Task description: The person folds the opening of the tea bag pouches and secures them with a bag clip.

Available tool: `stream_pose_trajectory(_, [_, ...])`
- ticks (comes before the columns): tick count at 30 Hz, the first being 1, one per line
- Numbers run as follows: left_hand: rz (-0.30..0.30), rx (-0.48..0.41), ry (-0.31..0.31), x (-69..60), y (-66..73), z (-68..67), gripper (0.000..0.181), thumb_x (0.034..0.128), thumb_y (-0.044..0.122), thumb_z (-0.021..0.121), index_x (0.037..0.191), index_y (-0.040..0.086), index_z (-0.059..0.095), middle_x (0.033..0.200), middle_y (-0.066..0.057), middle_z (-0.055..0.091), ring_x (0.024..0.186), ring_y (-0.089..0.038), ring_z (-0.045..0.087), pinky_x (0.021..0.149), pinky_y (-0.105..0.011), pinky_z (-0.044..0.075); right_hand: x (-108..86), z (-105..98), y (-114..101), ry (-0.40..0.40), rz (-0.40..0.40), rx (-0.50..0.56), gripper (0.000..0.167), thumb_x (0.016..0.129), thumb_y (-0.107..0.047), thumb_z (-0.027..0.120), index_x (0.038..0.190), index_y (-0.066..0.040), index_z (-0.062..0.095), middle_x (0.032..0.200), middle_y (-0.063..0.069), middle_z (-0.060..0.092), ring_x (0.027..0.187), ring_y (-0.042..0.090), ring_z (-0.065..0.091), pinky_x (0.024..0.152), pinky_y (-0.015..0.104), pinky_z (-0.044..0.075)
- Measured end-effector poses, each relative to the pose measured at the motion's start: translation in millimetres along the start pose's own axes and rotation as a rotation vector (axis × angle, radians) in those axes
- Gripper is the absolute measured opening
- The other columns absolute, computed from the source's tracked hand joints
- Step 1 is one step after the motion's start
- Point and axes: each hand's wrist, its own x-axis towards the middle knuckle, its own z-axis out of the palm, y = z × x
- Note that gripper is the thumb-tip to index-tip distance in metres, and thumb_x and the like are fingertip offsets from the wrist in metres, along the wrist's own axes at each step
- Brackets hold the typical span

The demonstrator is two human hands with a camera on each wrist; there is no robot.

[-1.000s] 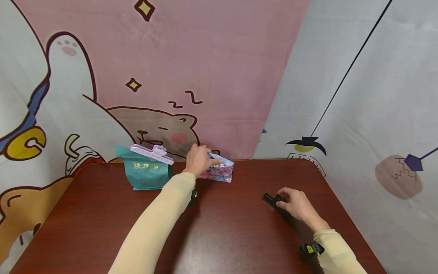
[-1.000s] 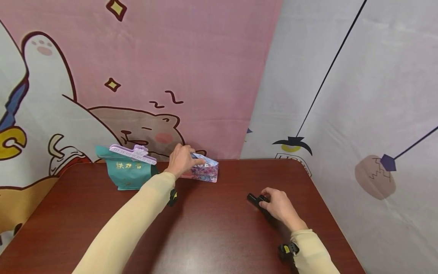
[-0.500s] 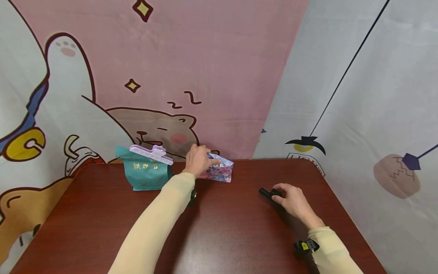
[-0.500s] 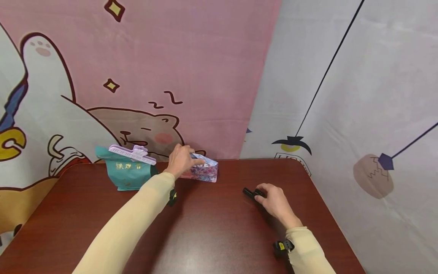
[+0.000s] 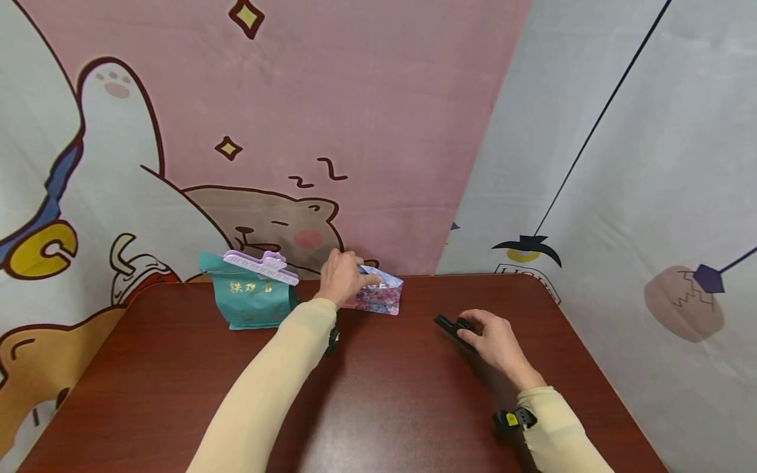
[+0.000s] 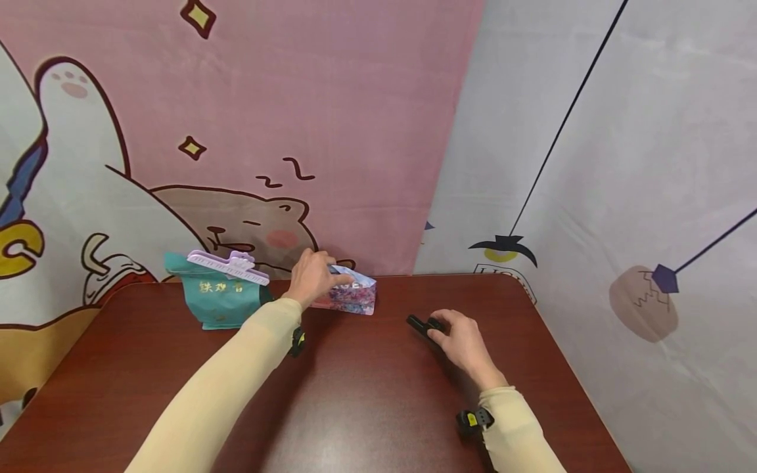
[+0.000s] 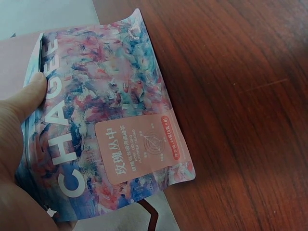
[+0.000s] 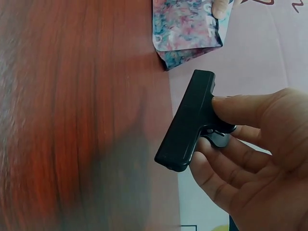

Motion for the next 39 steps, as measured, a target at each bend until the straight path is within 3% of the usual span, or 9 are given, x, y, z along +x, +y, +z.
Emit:
stream_pose_trajectory(12, [-0.001, -0.003, -0.003, 0.4, -0.5, 0.6, 0.068, 0.08, 0.057, 0.085, 0.128, 0.01, 0.075, 0.112, -0.008, 0.07, 0.1, -0.027, 0.05, 0.088, -0.043, 0.05, 8.4, 3, -11, 0.022, 0.007, 0.011, 0.031, 0.092, -0.009, 0.078, 0.121, -0.002, 0.071, 0.11, 0.015, 0.075, 0.095, 0.029, 0.069, 0.077, 0.042, 0.055])
stream_pose_trajectory(17, [-0.001, -0.006, 0.0, 0.0, -0.3, 0.0, 0.068, 0.0795, 0.056, 0.085, 0.127, 0.009, 0.075, 0.114, -0.008, 0.071, 0.102, -0.027, 0.05, 0.09, -0.044, 0.05, 11.8, 4, -13, 0.037, 0.008, 0.014, 0.036, 0.093, -0.008, 0.077, 0.126, 0.001, 0.069, 0.11, 0.018, 0.074, 0.098, 0.033, 0.069, 0.081, 0.047, 0.056])
stream_pose_trajectory(32, [0.025, 0.008, 0.013, -1.7, 0.9, -1.4, 0.067, 0.0803, 0.056, 0.084, 0.127, 0.009, 0.075, 0.115, -0.008, 0.072, 0.103, -0.028, 0.051, 0.089, -0.045, 0.051, 24.7, 7, -20, 0.073, -0.052, 0.013, 0.029, 0.091, -0.008, 0.078, 0.118, 0.0, 0.073, 0.108, 0.017, 0.075, 0.099, 0.033, 0.07, 0.084, 0.05, 0.054])
stream_pose_trajectory(39, [0.024, 0.013, 0.009, -1.5, 0.5, -0.8, 0.067, 0.0803, 0.056, 0.084, 0.128, 0.009, 0.075, 0.115, -0.008, 0.071, 0.102, -0.028, 0.051, 0.089, -0.044, 0.051, 31.2, 7, -26, 0.064, -0.042, 0.013, 0.028, 0.092, -0.01, 0.078, 0.119, -0.001, 0.074, 0.109, 0.016, 0.075, 0.097, 0.031, 0.07, 0.083, 0.048, 0.054])
